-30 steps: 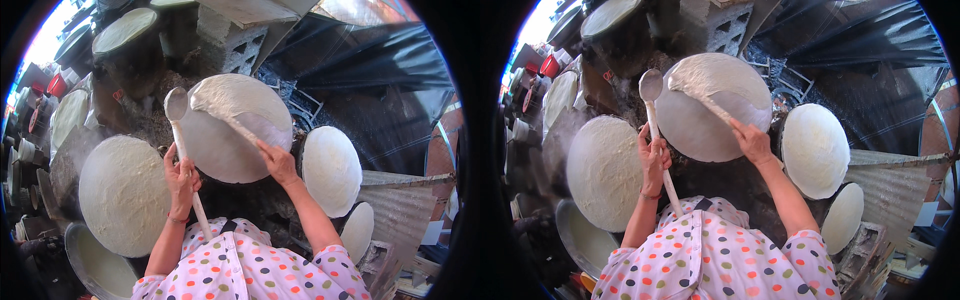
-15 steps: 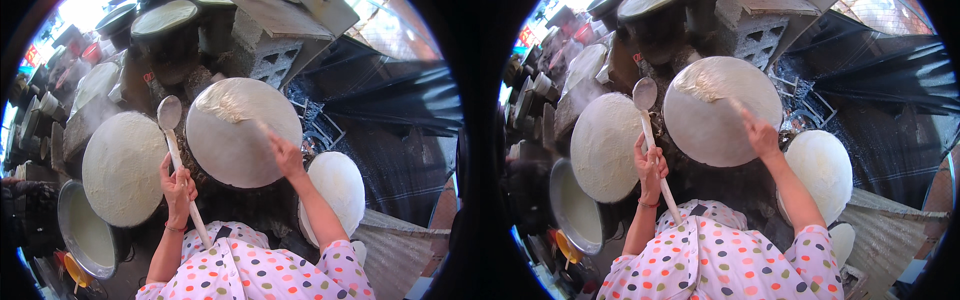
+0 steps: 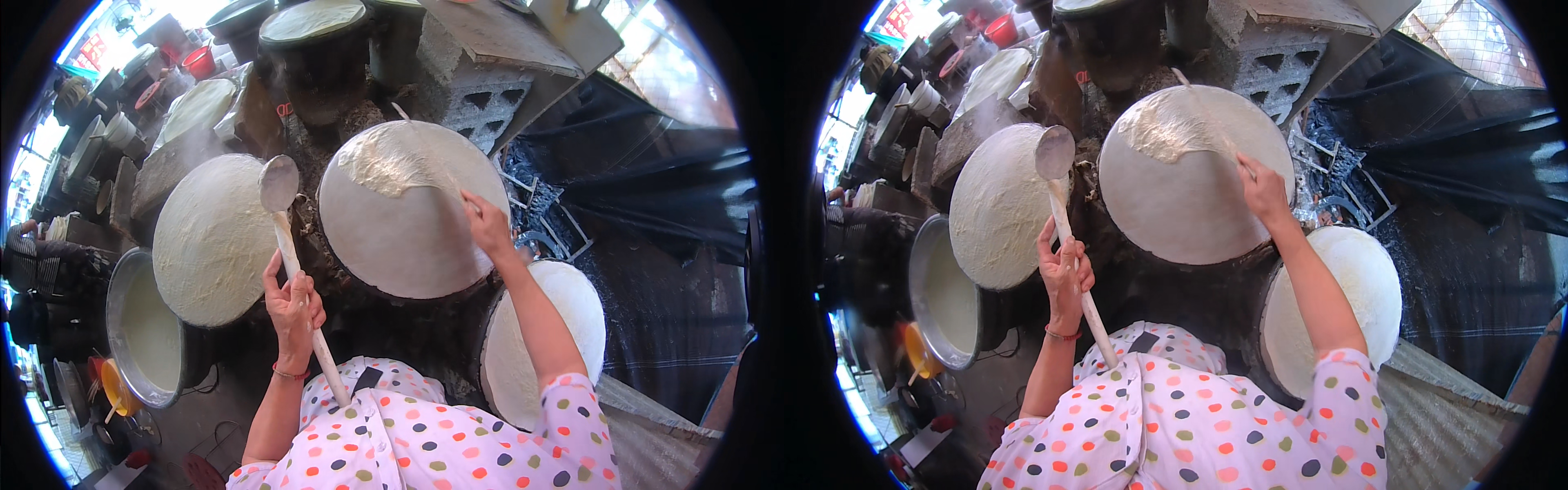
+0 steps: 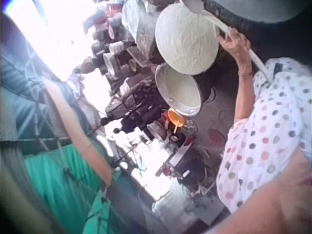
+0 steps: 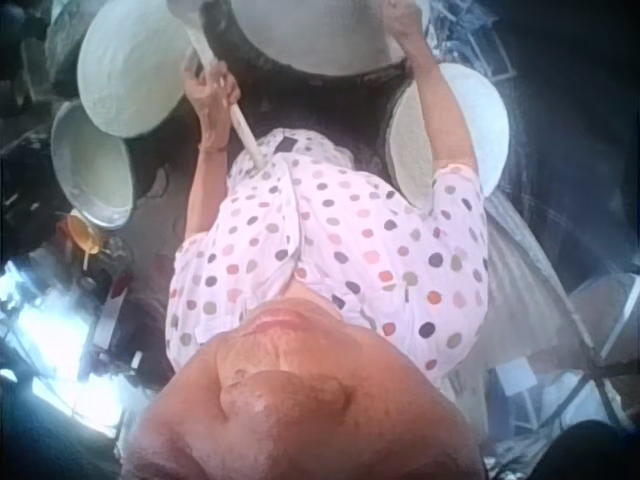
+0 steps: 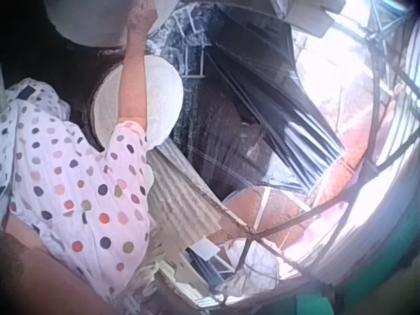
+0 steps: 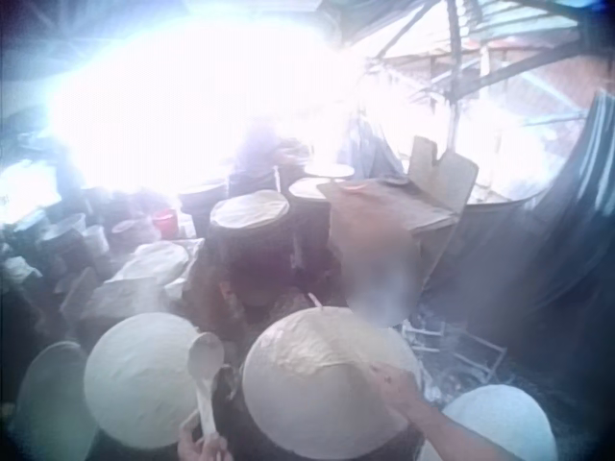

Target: The person ladles batter from a large metal bowl onto several hot round pans, spreads it into thin circles using a wooden spreader, and removes the cooked crepes with a spatula. The person stacks the finished crepes on a nearby tray.

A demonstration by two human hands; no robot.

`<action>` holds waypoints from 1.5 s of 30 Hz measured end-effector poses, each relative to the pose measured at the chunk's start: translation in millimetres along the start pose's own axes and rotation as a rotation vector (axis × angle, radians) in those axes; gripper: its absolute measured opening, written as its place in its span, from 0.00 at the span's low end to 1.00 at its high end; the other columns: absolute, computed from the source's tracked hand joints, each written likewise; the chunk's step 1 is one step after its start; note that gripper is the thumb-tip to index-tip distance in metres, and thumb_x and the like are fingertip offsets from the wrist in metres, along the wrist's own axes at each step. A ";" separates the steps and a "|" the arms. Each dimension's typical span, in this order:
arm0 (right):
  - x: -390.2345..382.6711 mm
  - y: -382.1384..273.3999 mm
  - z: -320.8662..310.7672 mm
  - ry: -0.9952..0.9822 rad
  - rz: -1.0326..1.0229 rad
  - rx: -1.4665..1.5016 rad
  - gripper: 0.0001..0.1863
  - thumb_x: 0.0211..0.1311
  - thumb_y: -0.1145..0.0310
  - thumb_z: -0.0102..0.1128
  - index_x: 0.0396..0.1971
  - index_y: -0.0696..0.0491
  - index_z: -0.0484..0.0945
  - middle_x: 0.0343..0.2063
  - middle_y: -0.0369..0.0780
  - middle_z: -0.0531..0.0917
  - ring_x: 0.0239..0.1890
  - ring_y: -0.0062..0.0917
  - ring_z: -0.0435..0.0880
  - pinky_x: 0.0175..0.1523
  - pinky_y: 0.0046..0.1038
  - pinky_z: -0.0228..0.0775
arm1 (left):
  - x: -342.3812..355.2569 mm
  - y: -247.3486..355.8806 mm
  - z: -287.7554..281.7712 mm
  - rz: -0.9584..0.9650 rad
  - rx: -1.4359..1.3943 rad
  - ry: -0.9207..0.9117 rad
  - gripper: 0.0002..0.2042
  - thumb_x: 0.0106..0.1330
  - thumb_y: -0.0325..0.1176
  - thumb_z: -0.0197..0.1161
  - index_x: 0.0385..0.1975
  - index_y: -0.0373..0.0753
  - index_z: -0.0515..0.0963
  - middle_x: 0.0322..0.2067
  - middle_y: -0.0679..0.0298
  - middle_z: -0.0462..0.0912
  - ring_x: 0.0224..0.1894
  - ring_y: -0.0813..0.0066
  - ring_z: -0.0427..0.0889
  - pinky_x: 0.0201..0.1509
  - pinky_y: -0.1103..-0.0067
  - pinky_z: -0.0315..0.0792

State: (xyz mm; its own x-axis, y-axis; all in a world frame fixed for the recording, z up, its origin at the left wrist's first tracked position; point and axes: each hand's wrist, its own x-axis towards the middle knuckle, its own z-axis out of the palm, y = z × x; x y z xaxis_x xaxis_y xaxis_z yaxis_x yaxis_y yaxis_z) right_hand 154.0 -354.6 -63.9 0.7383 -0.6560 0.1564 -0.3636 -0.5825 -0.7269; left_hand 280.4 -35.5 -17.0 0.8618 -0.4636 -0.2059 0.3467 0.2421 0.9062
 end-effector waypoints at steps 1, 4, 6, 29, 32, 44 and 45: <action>24.7 15.0 9.3 0.036 -0.001 -0.002 0.16 0.62 0.66 0.56 0.49 0.51 0.79 0.37 0.48 0.84 0.43 0.42 0.83 0.47 0.34 0.74 | -0.5 0.1 5.5 -0.002 0.010 0.003 0.23 0.71 0.33 0.53 0.63 0.49 0.56 0.25 0.69 0.68 0.14 0.89 0.61 0.11 0.90 0.58; 29.8 -3.3 18.1 -0.219 0.110 0.074 0.16 0.62 0.66 0.56 0.48 0.51 0.79 0.35 0.49 0.84 0.40 0.43 0.83 0.44 0.34 0.75 | -6.2 0.6 9.1 0.003 0.034 0.014 0.23 0.71 0.33 0.53 0.63 0.48 0.56 0.23 0.70 0.67 0.14 0.89 0.61 0.12 0.89 0.58; 1.6 -20.5 15.2 -0.375 0.038 0.138 0.16 0.62 0.64 0.56 0.48 0.51 0.79 0.33 0.49 0.83 0.37 0.41 0.83 0.42 0.34 0.74 | -10.2 -0.9 1.2 0.014 0.030 0.028 0.23 0.71 0.33 0.53 0.63 0.48 0.55 0.23 0.70 0.67 0.14 0.89 0.61 0.12 0.89 0.58; -4.2 -16.7 8.4 -0.457 -0.043 0.171 0.16 0.64 0.66 0.56 0.50 0.51 0.78 0.39 0.49 0.84 0.44 0.30 0.84 0.47 0.28 0.73 | -24.2 -8.1 1.9 0.026 0.042 0.022 0.23 0.71 0.32 0.52 0.64 0.50 0.55 0.25 0.68 0.69 0.13 0.89 0.61 0.11 0.91 0.57; -51.2 -11.3 -21.3 -0.486 -0.119 0.150 0.16 0.64 0.66 0.55 0.50 0.52 0.78 0.41 0.48 0.84 0.45 0.31 0.84 0.48 0.28 0.73 | -25.7 -7.6 2.4 0.040 0.050 0.036 0.23 0.71 0.32 0.53 0.64 0.49 0.55 0.25 0.68 0.69 0.13 0.89 0.61 0.11 0.91 0.57; -108.3 -6.7 -34.1 -0.324 -0.128 0.032 0.16 0.64 0.65 0.55 0.51 0.50 0.77 0.37 0.48 0.83 0.35 0.42 0.81 0.42 0.34 0.73 | -35.6 -12.7 0.2 0.013 0.090 0.007 0.23 0.71 0.31 0.53 0.63 0.49 0.56 0.25 0.68 0.68 0.14 0.90 0.61 0.11 0.91 0.57; -119.2 -8.1 -39.4 -0.301 -0.092 0.004 0.16 0.64 0.65 0.55 0.51 0.50 0.77 0.36 0.48 0.83 0.33 0.41 0.81 0.41 0.34 0.73 | -33.4 -13.3 0.2 0.012 0.072 -0.002 0.22 0.71 0.31 0.53 0.63 0.49 0.56 0.25 0.68 0.68 0.14 0.90 0.61 0.11 0.91 0.57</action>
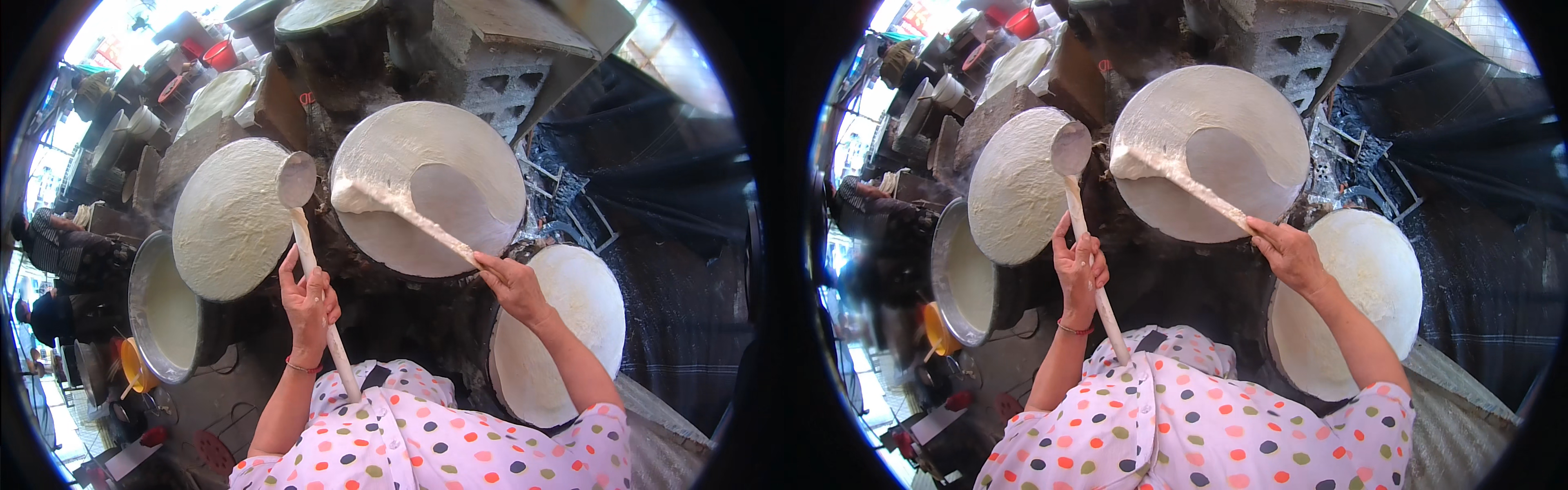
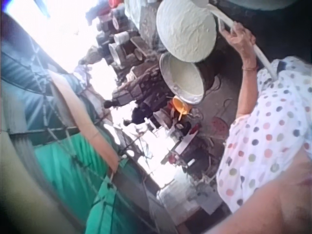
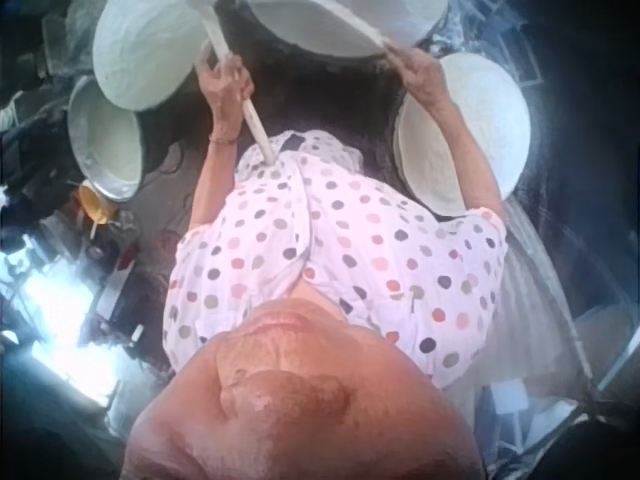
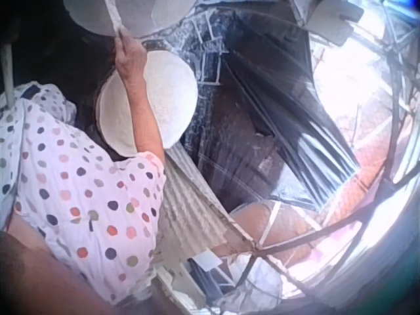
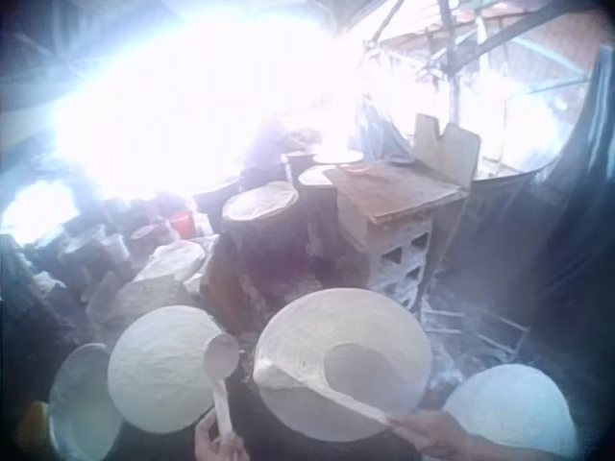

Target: The person ladles batter from a large metal bowl onto several hot round pans, spreads it into thin circles using a wooden spreader, and removes the cooked crepes with a spatula. The person stacks the finished crepes on a nearby tray.

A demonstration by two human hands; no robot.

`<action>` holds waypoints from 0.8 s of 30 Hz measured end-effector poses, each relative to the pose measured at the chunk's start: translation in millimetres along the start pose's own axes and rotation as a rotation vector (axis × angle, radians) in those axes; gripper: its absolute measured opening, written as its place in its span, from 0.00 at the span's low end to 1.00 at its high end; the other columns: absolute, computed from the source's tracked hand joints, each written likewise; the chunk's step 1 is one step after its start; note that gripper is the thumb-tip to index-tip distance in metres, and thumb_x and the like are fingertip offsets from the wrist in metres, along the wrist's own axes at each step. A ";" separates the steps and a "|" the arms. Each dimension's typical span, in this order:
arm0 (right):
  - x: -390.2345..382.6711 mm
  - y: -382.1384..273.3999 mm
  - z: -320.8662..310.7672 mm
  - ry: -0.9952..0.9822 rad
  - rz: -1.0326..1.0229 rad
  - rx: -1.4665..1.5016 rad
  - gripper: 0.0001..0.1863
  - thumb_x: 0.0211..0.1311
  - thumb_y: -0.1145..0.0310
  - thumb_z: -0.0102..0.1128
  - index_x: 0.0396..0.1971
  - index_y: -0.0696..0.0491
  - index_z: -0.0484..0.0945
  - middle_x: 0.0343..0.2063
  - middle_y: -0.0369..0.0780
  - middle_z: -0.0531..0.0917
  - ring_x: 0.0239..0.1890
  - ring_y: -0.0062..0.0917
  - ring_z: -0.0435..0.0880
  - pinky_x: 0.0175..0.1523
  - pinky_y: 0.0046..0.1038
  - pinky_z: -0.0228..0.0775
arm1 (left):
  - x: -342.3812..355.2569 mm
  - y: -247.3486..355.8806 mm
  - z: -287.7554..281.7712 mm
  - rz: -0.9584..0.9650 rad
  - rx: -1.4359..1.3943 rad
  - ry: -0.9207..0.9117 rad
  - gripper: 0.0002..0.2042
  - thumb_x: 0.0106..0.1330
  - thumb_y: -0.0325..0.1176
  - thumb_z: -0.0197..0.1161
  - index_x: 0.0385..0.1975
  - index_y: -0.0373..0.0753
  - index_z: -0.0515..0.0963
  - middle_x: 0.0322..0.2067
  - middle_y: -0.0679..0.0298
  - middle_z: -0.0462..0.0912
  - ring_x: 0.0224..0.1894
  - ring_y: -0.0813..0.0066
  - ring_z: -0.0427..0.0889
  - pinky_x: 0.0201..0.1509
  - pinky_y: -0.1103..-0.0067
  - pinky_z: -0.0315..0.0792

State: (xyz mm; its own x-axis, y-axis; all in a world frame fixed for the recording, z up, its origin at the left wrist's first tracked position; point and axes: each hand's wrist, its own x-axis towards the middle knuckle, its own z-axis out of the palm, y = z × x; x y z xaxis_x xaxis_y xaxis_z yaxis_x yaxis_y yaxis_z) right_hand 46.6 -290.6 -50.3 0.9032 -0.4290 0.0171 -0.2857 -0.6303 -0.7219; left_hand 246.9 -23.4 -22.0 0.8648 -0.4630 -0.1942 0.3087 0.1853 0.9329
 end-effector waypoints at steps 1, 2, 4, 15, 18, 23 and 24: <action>-2.3 -0.4 15.9 0.174 0.024 0.131 0.17 0.64 0.65 0.55 0.52 0.49 0.77 0.32 0.48 0.82 0.31 0.40 0.81 0.39 0.33 0.72 | 3.4 0.0 0.9 -0.001 -0.016 -0.011 0.22 0.71 0.31 0.53 0.63 0.49 0.56 0.25 0.68 0.68 0.14 0.90 0.61 0.12 0.91 0.57; -2.3 -4.7 31.3 0.244 0.129 0.173 0.17 0.64 0.65 0.55 0.52 0.48 0.77 0.32 0.48 0.82 0.31 0.41 0.81 0.38 0.33 0.73 | 7.3 2.1 2.6 -0.003 -0.029 -0.031 0.22 0.71 0.31 0.53 0.63 0.49 0.56 0.25 0.68 0.68 0.14 0.89 0.61 0.12 0.91 0.57; 0.7 -13.0 64.4 0.374 0.335 0.249 0.17 0.64 0.65 0.55 0.52 0.47 0.77 0.31 0.49 0.82 0.32 0.41 0.82 0.37 0.32 0.73 | 13.0 3.9 3.9 -0.017 -0.041 -0.076 0.23 0.71 0.32 0.53 0.64 0.49 0.56 0.25 0.67 0.68 0.14 0.89 0.61 0.12 0.91 0.57; -6.2 -133.4 201.7 0.588 0.387 0.429 0.19 0.68 0.68 0.49 0.57 0.51 0.71 0.40 0.51 0.80 0.42 0.44 0.82 0.45 0.33 0.73 | 30.6 39.7 -84.5 -0.027 -0.080 -0.225 0.23 0.72 0.33 0.52 0.64 0.51 0.55 0.25 0.69 0.67 0.14 0.90 0.61 0.12 0.91 0.57; 95.7 -157.2 263.6 0.664 0.397 0.453 0.19 0.71 0.62 0.44 0.57 0.53 0.70 0.24 0.42 0.77 0.23 0.26 0.76 0.32 0.29 0.69 | 30.7 58.3 -113.2 -0.009 -0.054 -0.207 0.23 0.71 0.34 0.52 0.64 0.51 0.55 0.25 0.70 0.67 0.14 0.89 0.60 0.12 0.90 0.56; 140.0 -194.5 320.5 0.712 0.609 0.561 0.14 0.70 0.62 0.43 0.46 0.54 0.72 0.35 0.54 0.80 0.41 0.53 0.77 0.44 0.45 0.68 | 31.9 76.6 -161.1 0.013 -0.045 -0.198 0.23 0.72 0.33 0.52 0.64 0.51 0.55 0.25 0.70 0.67 0.13 0.90 0.59 0.12 0.90 0.55; 128.7 -196.5 332.0 0.746 0.664 0.611 0.14 0.70 0.62 0.42 0.45 0.55 0.72 0.35 0.54 0.80 0.41 0.53 0.77 0.44 0.45 0.68 | 32.8 78.5 -165.0 0.017 -0.049 -0.203 0.22 0.72 0.33 0.52 0.63 0.51 0.55 0.25 0.70 0.67 0.13 0.90 0.59 0.12 0.90 0.55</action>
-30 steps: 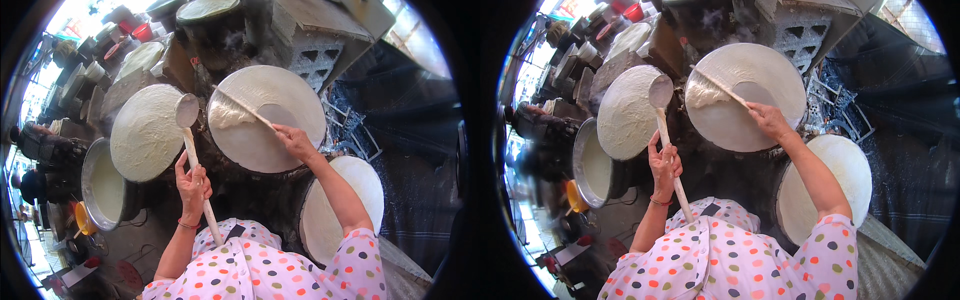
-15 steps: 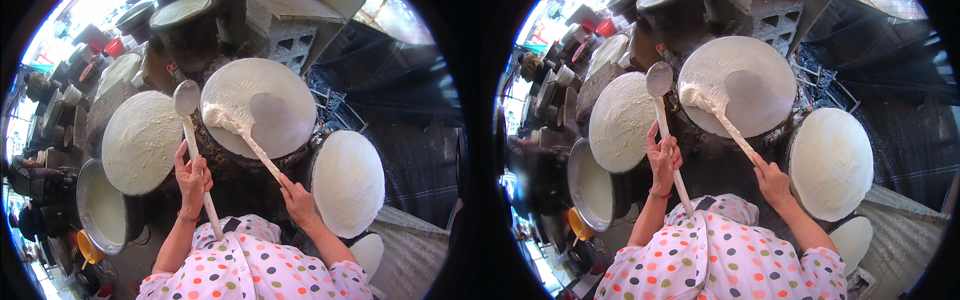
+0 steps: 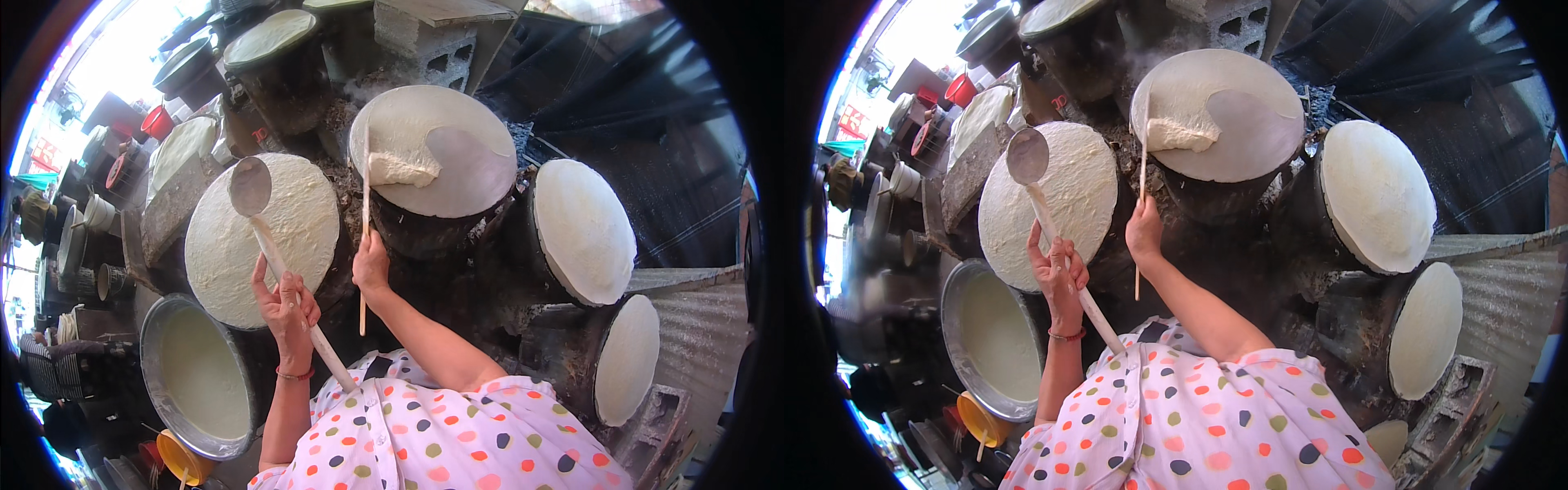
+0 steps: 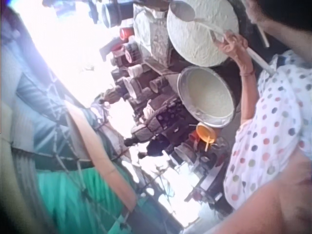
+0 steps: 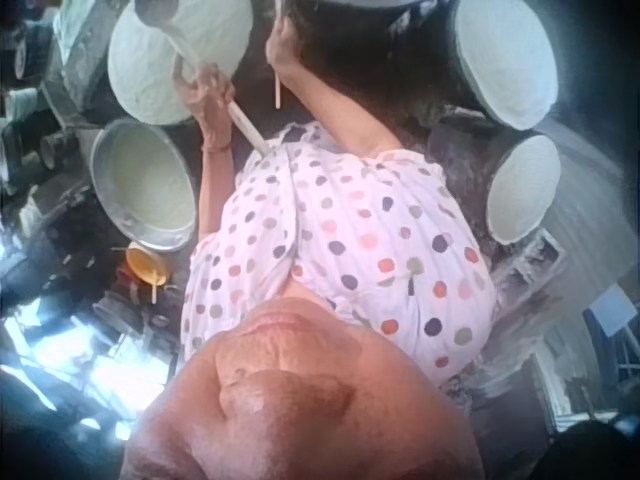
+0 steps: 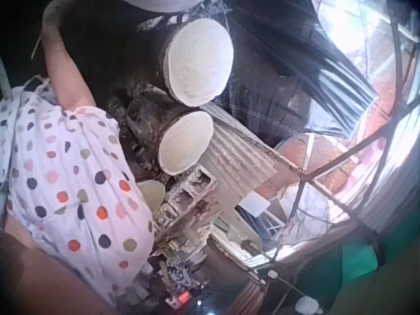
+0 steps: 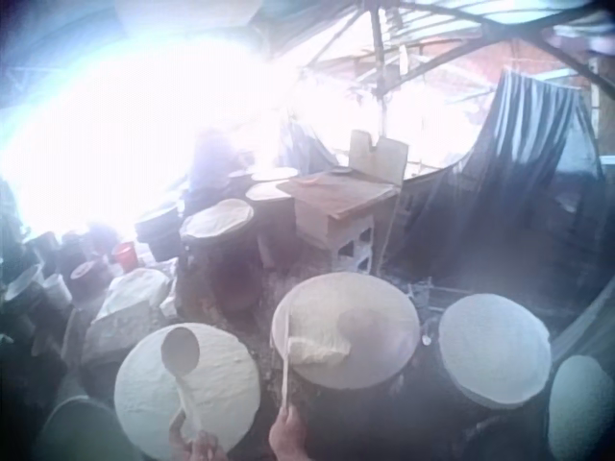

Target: The person ladles batter from a large metal bowl onto several hot round pans, spreads it into thin circles using a wooden spreader, and removes the cooked crepes with a spatula. The person stacks the finished crepes on a nearby tray.

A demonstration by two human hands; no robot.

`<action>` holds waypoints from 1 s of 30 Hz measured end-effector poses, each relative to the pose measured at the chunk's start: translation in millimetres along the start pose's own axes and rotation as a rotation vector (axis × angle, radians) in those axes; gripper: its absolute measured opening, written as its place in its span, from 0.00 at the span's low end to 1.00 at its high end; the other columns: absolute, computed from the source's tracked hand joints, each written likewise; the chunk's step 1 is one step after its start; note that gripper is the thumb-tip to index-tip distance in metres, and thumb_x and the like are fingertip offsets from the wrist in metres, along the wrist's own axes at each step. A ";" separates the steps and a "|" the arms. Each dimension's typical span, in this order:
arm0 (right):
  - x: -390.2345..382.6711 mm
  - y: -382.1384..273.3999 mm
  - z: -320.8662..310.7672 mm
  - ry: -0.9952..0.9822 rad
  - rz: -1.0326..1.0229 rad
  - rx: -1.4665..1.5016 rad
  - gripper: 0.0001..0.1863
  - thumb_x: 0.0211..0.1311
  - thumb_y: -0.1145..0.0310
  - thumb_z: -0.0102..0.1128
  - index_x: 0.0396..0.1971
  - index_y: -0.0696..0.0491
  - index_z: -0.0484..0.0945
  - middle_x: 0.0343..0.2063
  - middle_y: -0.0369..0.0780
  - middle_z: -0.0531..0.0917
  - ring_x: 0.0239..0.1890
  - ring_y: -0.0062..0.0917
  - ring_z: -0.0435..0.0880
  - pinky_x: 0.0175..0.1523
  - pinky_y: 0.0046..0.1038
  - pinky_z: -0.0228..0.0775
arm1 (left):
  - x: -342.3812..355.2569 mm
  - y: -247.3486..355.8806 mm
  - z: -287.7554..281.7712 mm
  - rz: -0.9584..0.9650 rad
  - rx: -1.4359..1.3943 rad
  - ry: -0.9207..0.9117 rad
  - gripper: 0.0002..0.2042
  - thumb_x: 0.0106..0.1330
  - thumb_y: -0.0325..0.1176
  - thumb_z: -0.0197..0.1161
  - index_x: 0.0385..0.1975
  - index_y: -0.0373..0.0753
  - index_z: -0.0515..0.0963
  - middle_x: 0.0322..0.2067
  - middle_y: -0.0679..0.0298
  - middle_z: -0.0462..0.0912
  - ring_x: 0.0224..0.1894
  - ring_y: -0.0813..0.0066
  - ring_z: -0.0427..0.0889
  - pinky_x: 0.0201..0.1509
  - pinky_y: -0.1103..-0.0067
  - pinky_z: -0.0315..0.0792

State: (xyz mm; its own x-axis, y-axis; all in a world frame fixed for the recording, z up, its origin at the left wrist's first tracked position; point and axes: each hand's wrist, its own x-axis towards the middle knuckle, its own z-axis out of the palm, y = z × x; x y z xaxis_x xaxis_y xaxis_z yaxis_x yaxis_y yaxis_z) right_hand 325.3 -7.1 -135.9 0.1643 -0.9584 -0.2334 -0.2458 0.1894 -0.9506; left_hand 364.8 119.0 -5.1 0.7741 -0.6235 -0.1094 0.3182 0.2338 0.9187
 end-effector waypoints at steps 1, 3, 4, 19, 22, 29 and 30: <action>-9.0 10.6 -5.7 -0.005 0.083 0.067 0.13 0.70 0.61 0.42 0.43 0.53 0.71 0.30 0.51 0.79 0.34 0.49 0.77 0.38 0.43 0.68 | 1.1 1.7 -3.5 -0.002 -0.001 -0.017 0.22 0.72 0.33 0.52 0.63 0.51 0.56 0.25 0.70 0.67 0.13 0.90 0.59 0.12 0.90 0.55; -33.1 16.6 -19.5 -0.010 0.251 0.193 0.11 0.71 0.59 0.41 0.40 0.50 0.69 0.21 0.45 0.76 0.22 0.40 0.77 0.25 0.38 0.68 | 0.1 3.2 -13.1 -0.014 -0.006 -0.038 0.22 0.72 0.32 0.51 0.63 0.51 0.56 0.24 0.69 0.67 0.13 0.90 0.59 0.12 0.90 0.55; -48.4 11.5 -33.5 -0.062 0.383 0.323 0.11 0.71 0.59 0.40 0.38 0.48 0.69 0.16 0.40 0.72 0.14 0.32 0.74 0.16 0.34 0.65 | -0.9 4.2 -16.8 -0.020 -0.007 -0.045 0.22 0.72 0.32 0.51 0.63 0.51 0.56 0.24 0.69 0.67 0.13 0.90 0.60 0.12 0.90 0.55; -69.1 25.7 -83.4 0.043 -0.098 -0.229 0.10 0.71 0.63 0.39 0.41 0.52 0.68 0.20 0.47 0.76 0.21 0.42 0.77 0.23 0.41 0.70 | -16.9 0.9 -11.0 -0.091 -0.070 -0.206 0.22 0.72 0.31 0.51 0.64 0.49 0.56 0.25 0.68 0.68 0.13 0.89 0.60 0.11 0.90 0.54; -66.7 38.0 -98.8 0.021 -0.207 -0.405 0.09 0.69 0.65 0.43 0.40 0.54 0.67 0.31 0.57 0.77 0.40 0.56 0.73 0.38 0.52 0.65 | -17.6 2.2 -8.3 -0.082 -0.065 -0.207 0.22 0.72 0.31 0.51 0.64 0.50 0.56 0.25 0.68 0.68 0.13 0.89 0.59 0.11 0.90 0.54; -41.1 10.7 -194.6 0.034 0.320 0.022 0.12 0.71 0.61 0.38 0.32 0.51 0.68 0.17 0.40 0.74 0.11 0.28 0.72 0.14 0.32 0.65 | -18.1 -4.8 2.0 -0.106 -0.075 -0.191 0.22 0.72 0.31 0.51 0.63 0.51 0.56 0.25 0.68 0.68 0.13 0.89 0.59 0.11 0.89 0.54; -31.8 9.5 -197.5 0.026 0.340 0.149 0.13 0.72 0.61 0.37 0.31 0.50 0.67 0.16 0.38 0.72 0.09 0.23 0.70 0.12 0.29 0.62 | -18.7 -6.0 6.5 -0.110 -0.078 -0.196 0.22 0.72 0.31 0.51 0.63 0.51 0.56 0.25 0.68 0.68 0.13 0.89 0.59 0.11 0.89 0.54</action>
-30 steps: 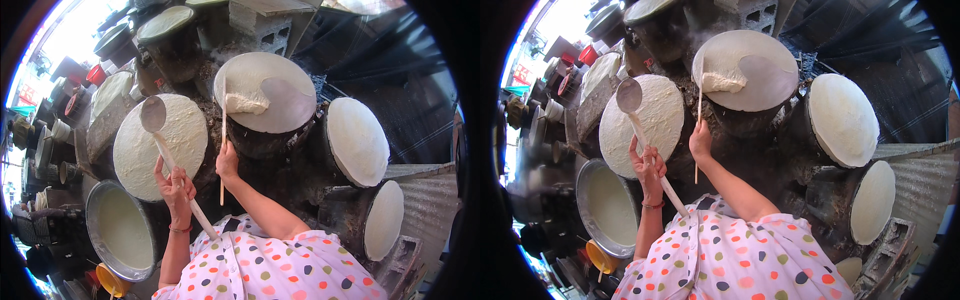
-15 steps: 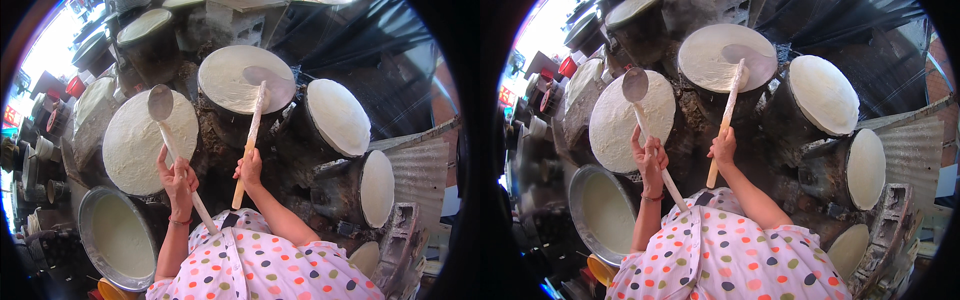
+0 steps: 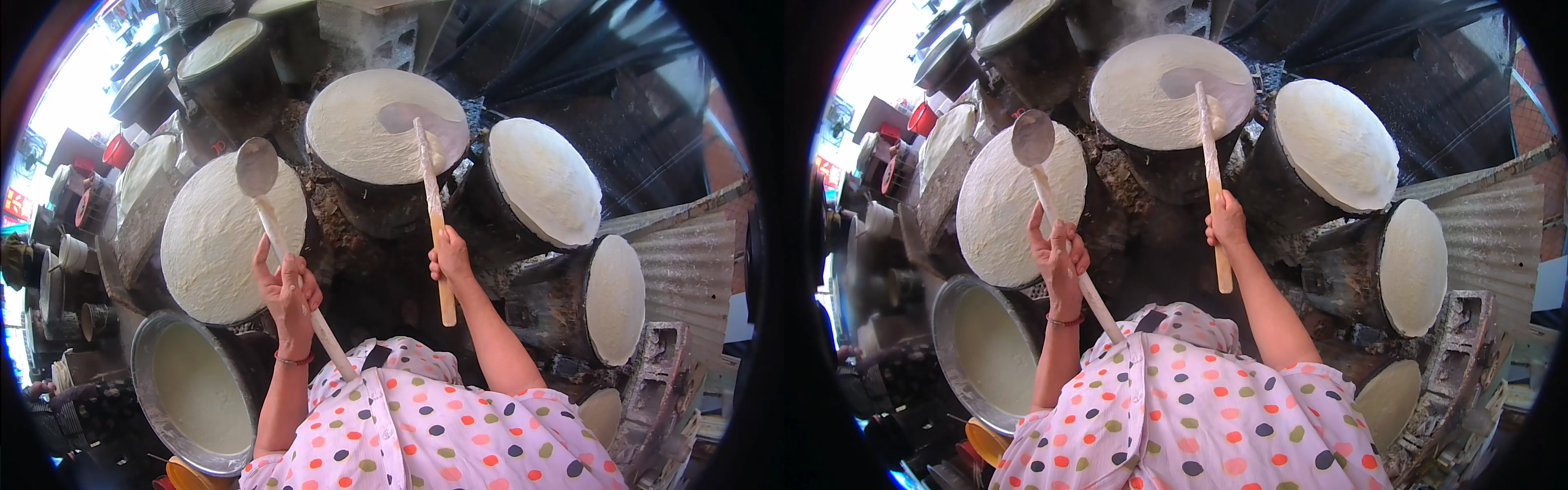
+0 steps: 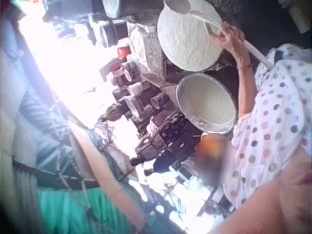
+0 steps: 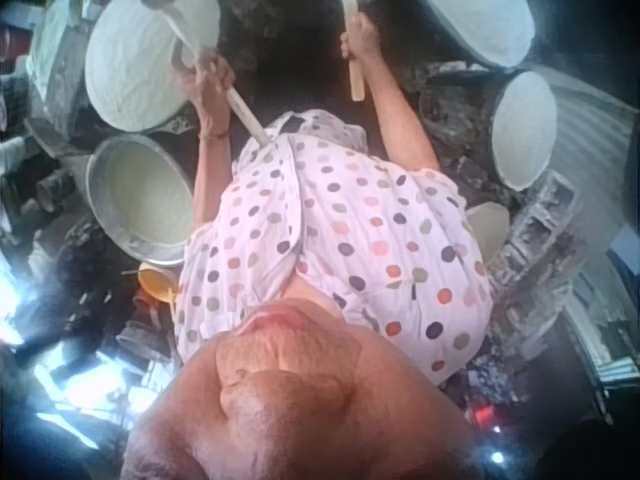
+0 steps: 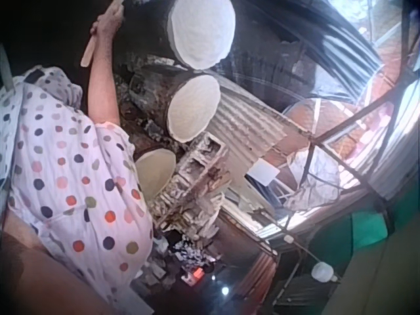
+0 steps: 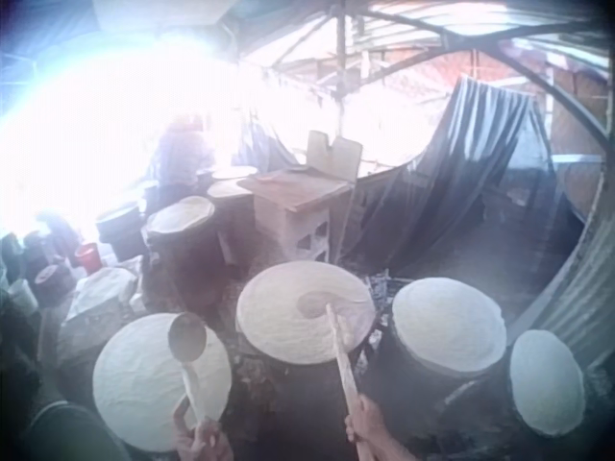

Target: The person ladles batter from a large metal bowl onto several hot round pans, spreads it into thin circles using a wooden spreader, and removes the cooked crepes with a spatula. The person stacks the finished crepes on a nearby tray.

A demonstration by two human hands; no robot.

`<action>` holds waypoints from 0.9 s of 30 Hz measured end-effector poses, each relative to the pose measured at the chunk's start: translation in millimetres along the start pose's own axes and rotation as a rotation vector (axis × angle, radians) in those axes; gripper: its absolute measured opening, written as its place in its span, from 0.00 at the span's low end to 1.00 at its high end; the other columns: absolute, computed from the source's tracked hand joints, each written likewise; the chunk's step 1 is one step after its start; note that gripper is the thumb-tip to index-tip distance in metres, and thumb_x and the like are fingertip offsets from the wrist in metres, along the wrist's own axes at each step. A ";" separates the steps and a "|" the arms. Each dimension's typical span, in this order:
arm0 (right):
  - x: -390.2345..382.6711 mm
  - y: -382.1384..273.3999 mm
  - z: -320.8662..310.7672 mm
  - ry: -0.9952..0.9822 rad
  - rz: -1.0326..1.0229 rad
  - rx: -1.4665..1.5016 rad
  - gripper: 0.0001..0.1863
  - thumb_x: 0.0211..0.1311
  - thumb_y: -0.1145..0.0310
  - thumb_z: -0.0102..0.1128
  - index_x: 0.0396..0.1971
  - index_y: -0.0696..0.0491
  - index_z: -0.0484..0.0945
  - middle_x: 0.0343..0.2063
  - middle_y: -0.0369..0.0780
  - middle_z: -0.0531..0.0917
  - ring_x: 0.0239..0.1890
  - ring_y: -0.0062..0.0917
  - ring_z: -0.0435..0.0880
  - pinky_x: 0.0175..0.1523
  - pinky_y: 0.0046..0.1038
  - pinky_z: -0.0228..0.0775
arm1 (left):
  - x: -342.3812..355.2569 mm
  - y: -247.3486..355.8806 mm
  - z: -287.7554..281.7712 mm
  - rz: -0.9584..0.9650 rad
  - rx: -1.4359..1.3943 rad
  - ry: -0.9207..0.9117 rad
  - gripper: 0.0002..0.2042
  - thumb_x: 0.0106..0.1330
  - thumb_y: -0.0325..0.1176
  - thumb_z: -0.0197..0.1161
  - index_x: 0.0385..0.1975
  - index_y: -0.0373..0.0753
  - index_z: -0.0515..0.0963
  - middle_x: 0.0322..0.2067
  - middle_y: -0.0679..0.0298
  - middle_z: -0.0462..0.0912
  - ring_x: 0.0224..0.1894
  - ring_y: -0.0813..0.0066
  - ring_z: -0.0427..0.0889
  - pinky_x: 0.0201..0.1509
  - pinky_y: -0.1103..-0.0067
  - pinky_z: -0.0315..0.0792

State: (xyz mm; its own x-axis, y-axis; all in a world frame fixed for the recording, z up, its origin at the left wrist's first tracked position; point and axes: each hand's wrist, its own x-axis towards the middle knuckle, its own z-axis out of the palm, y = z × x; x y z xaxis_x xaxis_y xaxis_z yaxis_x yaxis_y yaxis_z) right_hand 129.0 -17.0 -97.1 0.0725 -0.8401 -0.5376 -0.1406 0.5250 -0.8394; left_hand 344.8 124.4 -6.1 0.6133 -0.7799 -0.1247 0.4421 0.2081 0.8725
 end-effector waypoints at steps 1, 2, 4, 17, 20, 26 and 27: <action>6.0 -3.7 -2.1 -0.029 0.022 0.122 0.13 0.72 0.60 0.36 0.30 0.50 0.66 0.15 0.35 0.71 0.08 0.18 0.67 0.10 0.25 0.60 | -0.1 -2.0 4.0 -0.003 0.005 -0.008 0.22 0.72 0.31 0.51 0.63 0.51 0.56 0.25 0.68 0.68 0.13 0.89 0.59 0.11 0.90 0.54; 8.4 -7.4 5.3 0.032 -0.013 -0.036 0.11 0.71 0.61 0.38 0.32 0.51 0.66 0.16 0.43 0.74 0.11 0.34 0.73 0.16 0.36 0.66 | 0.0 -3.0 7.6 -0.003 0.012 -0.012 0.22 0.72 0.31 0.51 0.63 0.51 0.56 0.25 0.68 0.68 0.13 0.89 0.59 0.11 0.90 0.54; 2.6 9.6 5.3 0.074 -0.393 -0.463 0.09 0.70 0.60 0.40 0.37 0.49 0.67 0.24 0.52 0.77 0.27 0.50 0.75 0.30 0.48 0.66 | 2.7 -5.5 15.8 -0.004 0.026 -0.026 0.22 0.72 0.31 0.51 0.63 0.51 0.56 0.25 0.68 0.68 0.13 0.89 0.60 0.11 0.90 0.55; 52.8 2.8 -53.0 0.167 -0.585 -0.633 0.11 0.70 0.61 0.41 0.35 0.53 0.68 0.25 0.56 0.78 0.32 0.56 0.76 0.35 0.53 0.66 | 11.5 -18.5 49.4 -0.013 0.090 -0.018 0.22 0.72 0.32 0.51 0.63 0.50 0.56 0.25 0.69 0.68 0.14 0.89 0.59 0.12 0.89 0.54; 10.7 -0.1 -52.1 0.085 -0.559 -0.789 0.10 0.69 0.59 0.42 0.43 0.45 0.70 0.26 0.55 0.79 0.34 0.56 0.77 0.37 0.54 0.67 | 14.0 -20.6 50.7 -0.010 0.088 0.000 0.22 0.72 0.32 0.51 0.63 0.50 0.56 0.25 0.69 0.68 0.14 0.89 0.59 0.12 0.89 0.54; 70.2 -10.0 -100.8 0.237 -0.610 -0.725 0.10 0.69 0.61 0.43 0.42 0.47 0.72 0.29 0.55 0.80 0.36 0.54 0.77 0.37 0.53 0.67 | 20.3 -31.1 61.2 -0.020 0.076 0.001 0.22 0.72 0.31 0.51 0.63 0.50 0.56 0.25 0.68 0.68 0.13 0.89 0.59 0.12 0.90 0.54; 81.6 -15.8 -99.8 0.246 -0.627 -0.717 0.10 0.69 0.61 0.43 0.40 0.48 0.72 0.29 0.55 0.79 0.36 0.55 0.77 0.37 0.53 0.67 | 21.7 -33.0 63.3 -0.024 0.067 -0.008 0.22 0.72 0.31 0.51 0.63 0.50 0.57 0.25 0.68 0.68 0.13 0.89 0.59 0.12 0.90 0.54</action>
State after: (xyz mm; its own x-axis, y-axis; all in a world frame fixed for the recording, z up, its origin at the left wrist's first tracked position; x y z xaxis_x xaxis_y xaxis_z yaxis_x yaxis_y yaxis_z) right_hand 38.6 -107.4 -119.7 0.1427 -0.9858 0.0885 -0.7184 -0.1646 -0.6758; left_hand 302.1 63.3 -7.8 0.5979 -0.7889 -0.1421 0.4117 0.1502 0.8989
